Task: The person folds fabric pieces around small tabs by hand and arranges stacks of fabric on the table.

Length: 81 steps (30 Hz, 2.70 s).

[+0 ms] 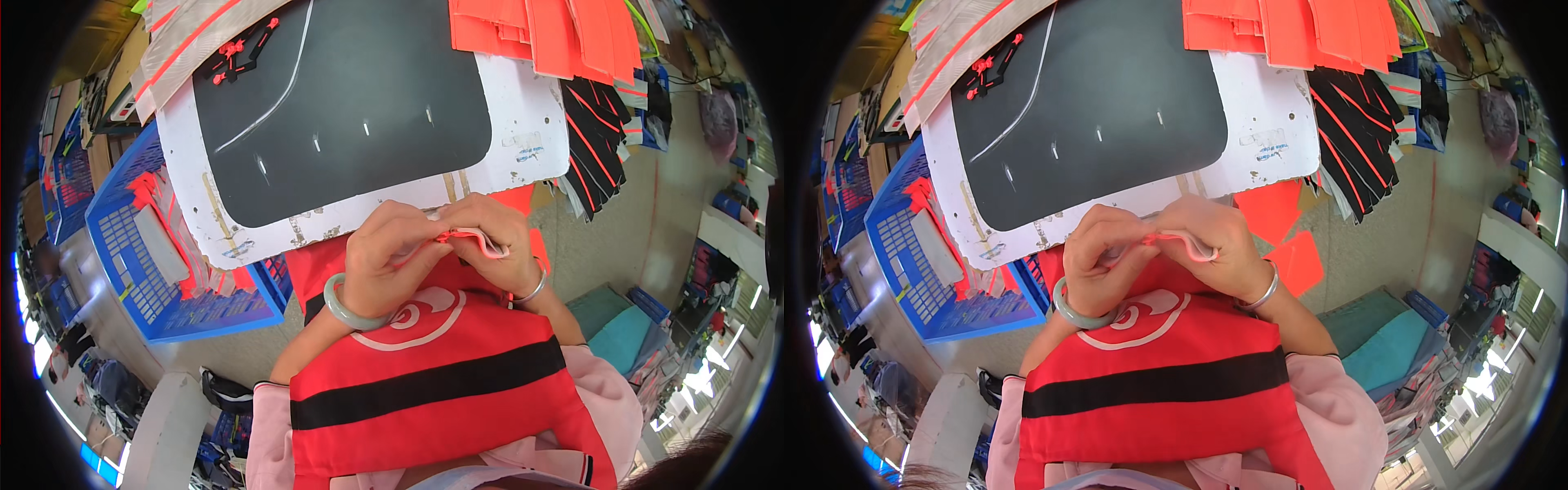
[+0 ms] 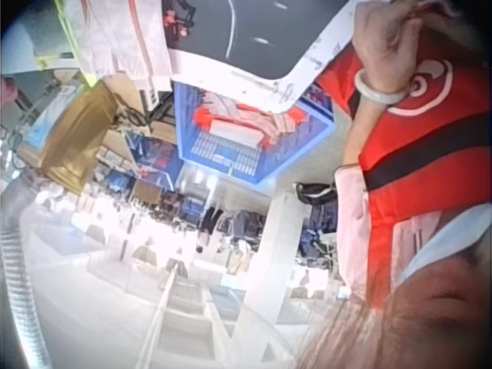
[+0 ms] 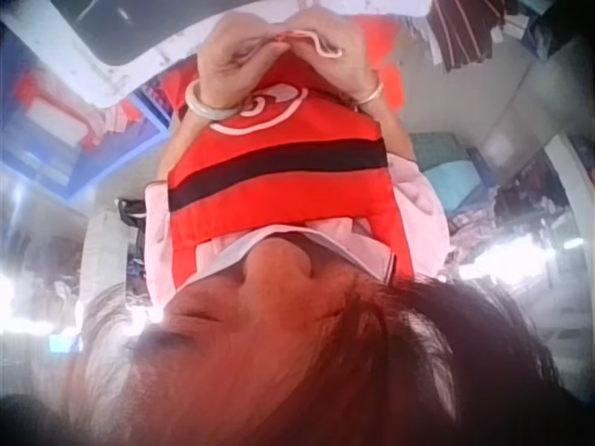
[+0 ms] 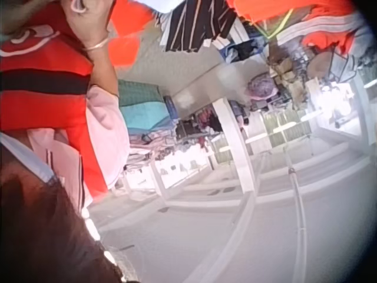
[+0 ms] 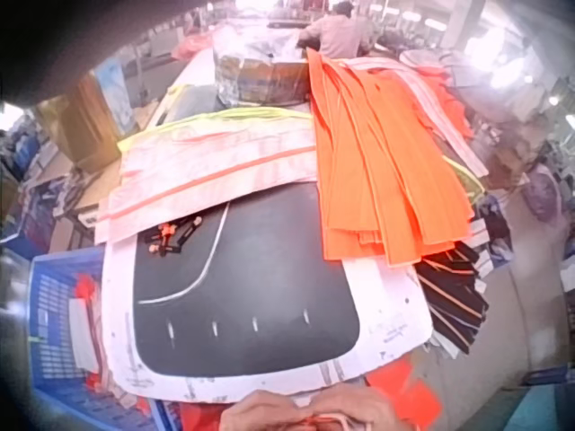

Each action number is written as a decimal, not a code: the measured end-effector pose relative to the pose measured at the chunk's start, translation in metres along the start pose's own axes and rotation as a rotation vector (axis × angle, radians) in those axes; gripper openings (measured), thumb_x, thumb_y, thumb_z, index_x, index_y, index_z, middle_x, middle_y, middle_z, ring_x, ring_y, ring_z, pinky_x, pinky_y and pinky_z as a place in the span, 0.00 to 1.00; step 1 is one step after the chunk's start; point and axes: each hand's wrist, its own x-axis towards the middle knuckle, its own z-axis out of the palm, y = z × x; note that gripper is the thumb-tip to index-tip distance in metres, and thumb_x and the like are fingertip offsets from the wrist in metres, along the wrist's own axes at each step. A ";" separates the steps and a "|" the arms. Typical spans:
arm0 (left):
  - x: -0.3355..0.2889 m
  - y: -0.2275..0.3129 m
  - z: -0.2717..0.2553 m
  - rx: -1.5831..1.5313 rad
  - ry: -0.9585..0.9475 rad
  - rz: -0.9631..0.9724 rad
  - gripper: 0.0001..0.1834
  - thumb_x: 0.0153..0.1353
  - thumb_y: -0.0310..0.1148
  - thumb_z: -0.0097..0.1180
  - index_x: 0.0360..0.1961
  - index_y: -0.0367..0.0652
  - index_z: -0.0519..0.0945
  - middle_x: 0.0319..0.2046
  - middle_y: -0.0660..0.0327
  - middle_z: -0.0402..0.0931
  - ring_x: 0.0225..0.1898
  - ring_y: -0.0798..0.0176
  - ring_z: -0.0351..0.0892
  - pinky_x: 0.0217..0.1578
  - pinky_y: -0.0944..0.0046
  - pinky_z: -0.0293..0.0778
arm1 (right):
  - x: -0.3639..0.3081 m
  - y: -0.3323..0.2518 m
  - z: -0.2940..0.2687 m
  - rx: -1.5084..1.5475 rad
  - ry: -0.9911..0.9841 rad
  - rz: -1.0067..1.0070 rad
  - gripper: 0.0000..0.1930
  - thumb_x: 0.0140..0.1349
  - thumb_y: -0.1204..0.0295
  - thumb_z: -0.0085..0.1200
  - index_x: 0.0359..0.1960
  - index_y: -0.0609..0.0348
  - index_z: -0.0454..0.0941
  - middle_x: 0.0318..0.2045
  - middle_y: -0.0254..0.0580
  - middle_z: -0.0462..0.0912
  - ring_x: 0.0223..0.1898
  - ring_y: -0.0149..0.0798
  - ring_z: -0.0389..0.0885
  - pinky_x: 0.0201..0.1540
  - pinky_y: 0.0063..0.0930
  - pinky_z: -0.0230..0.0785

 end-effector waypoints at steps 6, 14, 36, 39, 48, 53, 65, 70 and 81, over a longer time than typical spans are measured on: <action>0.000 -0.001 0.001 -0.075 -0.059 -0.016 0.15 0.48 0.19 0.69 0.39 0.41 0.83 0.32 0.57 0.77 0.31 0.60 0.78 0.31 0.66 0.74 | -0.005 0.005 -0.008 -0.071 -0.101 0.026 0.13 0.47 0.85 0.60 0.37 0.61 0.82 0.35 0.45 0.84 0.38 0.46 0.84 0.43 0.32 0.75; 0.002 0.002 0.002 0.023 -0.138 -0.048 0.15 0.50 0.19 0.67 0.41 0.40 0.83 0.33 0.57 0.77 0.32 0.60 0.78 0.34 0.65 0.74 | -0.013 0.006 -0.005 -0.096 -0.003 -0.036 0.12 0.49 0.85 0.61 0.37 0.62 0.81 0.37 0.45 0.84 0.37 0.41 0.83 0.40 0.29 0.75; -0.029 -0.077 0.038 -0.863 0.036 -1.251 0.16 0.61 0.29 0.62 0.48 0.33 0.80 0.45 0.56 0.81 0.46 0.64 0.81 0.49 0.65 0.75 | -0.044 0.074 0.012 0.197 0.074 0.650 0.10 0.65 0.69 0.55 0.40 0.64 0.79 0.33 0.37 0.82 0.36 0.26 0.77 0.40 0.24 0.70; -0.028 -0.074 0.040 -0.921 0.100 -1.230 0.16 0.61 0.30 0.62 0.48 0.33 0.80 0.44 0.56 0.81 0.45 0.64 0.81 0.48 0.65 0.76 | -0.041 0.063 0.014 0.076 0.115 0.648 0.10 0.65 0.69 0.55 0.39 0.64 0.79 0.31 0.39 0.82 0.34 0.28 0.77 0.38 0.25 0.70; -0.023 -0.074 0.035 -0.835 0.053 -1.338 0.18 0.59 0.32 0.64 0.48 0.32 0.80 0.45 0.55 0.81 0.45 0.65 0.81 0.48 0.66 0.76 | -0.038 0.061 0.017 0.022 0.101 0.687 0.07 0.65 0.72 0.57 0.37 0.64 0.78 0.28 0.30 0.79 0.32 0.21 0.72 0.35 0.19 0.67; -0.023 -0.072 0.035 -0.911 0.096 -1.323 0.19 0.59 0.30 0.64 0.50 0.34 0.79 0.46 0.57 0.80 0.46 0.65 0.80 0.49 0.66 0.75 | -0.036 0.058 0.021 -0.025 0.095 0.721 0.06 0.66 0.72 0.57 0.35 0.63 0.78 0.26 0.28 0.77 0.31 0.20 0.71 0.33 0.17 0.65; -0.028 -0.074 0.045 -0.905 0.173 -1.187 0.16 0.61 0.29 0.62 0.49 0.35 0.79 0.47 0.58 0.80 0.48 0.65 0.78 0.52 0.68 0.72 | -0.039 0.058 0.029 -0.027 0.240 0.662 0.05 0.65 0.73 0.57 0.35 0.63 0.77 0.27 0.28 0.77 0.31 0.21 0.71 0.34 0.18 0.65; -0.024 -0.074 0.037 -0.936 0.170 -1.336 0.15 0.62 0.28 0.61 0.50 0.36 0.79 0.46 0.57 0.80 0.47 0.65 0.78 0.52 0.67 0.72 | -0.036 0.061 0.011 0.184 0.101 0.753 0.07 0.63 0.73 0.59 0.39 0.64 0.80 0.30 0.33 0.81 0.34 0.23 0.75 0.38 0.19 0.69; -0.035 -0.030 0.016 -0.217 0.013 -0.345 0.13 0.52 0.19 0.65 0.41 0.35 0.81 0.40 0.57 0.78 0.43 0.65 0.77 0.45 0.67 0.72 | -0.032 0.034 0.001 -0.203 -0.097 0.196 0.10 0.52 0.76 0.63 0.38 0.60 0.83 0.32 0.42 0.84 0.33 0.45 0.80 0.40 0.33 0.71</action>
